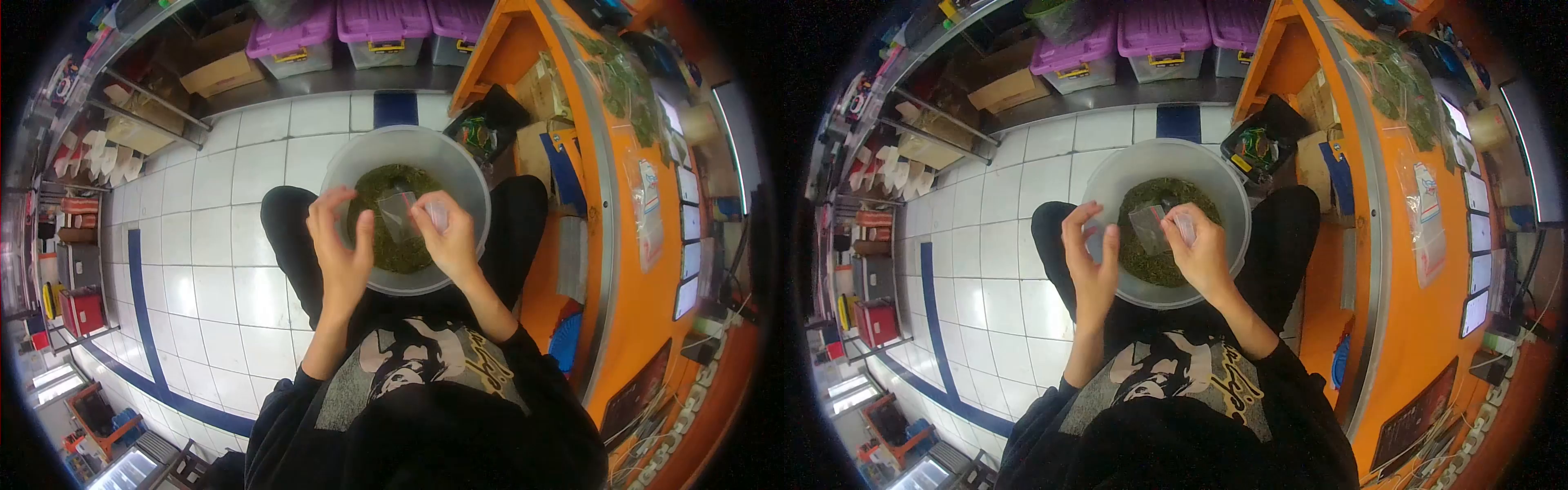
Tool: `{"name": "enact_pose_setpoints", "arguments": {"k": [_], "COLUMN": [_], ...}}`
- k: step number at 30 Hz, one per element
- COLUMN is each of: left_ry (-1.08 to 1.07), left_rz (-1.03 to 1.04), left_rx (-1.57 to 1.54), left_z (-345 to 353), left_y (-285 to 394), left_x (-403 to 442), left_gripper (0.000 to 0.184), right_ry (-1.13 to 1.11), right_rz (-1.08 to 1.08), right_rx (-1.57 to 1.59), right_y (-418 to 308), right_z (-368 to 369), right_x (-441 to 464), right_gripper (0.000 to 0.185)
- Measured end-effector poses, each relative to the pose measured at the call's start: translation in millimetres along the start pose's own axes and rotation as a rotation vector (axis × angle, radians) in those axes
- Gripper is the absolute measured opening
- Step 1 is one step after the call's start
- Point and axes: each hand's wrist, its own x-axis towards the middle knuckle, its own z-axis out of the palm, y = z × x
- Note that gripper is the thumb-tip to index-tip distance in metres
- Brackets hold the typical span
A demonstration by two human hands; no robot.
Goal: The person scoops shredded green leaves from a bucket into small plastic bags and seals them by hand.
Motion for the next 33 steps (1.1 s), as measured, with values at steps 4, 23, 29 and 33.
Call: {"name": "enact_pose_setpoints", "arguments": {"k": [4, 23, 29, 33], "left_ry": [-0.215, -0.480, -0.266, -0.247], "left_rz": [-0.233, -0.562, -0.349, -0.222], "left_rx": [-0.379, -0.969, -0.703, -0.403], "left_z": [9.6, 21.0, 29.0, 33.2], "left_y": [12.1, -25.7, -9.1, -4.5], "left_x": [-11.0, -16.5, -20.2, -21.8], "left_gripper": [0.021, 0.014, 0.008, 0.007], "right_ry": [0.031, -0.455, -0.148, -0.158], "right_rz": [-0.110, 0.376, -0.098, -0.229], "right_rx": [-0.082, 0.287, -0.186, -0.307], "right_y": [-3.6, 0.7, -9.2, 0.2], "right_z": [5.7, -20.3, -3.3, 1.5], "right_x": [-2.1, 2.6, -6.1, -10.8], "right_gripper": [0.006, 0.011, 0.012, 0.019]}}
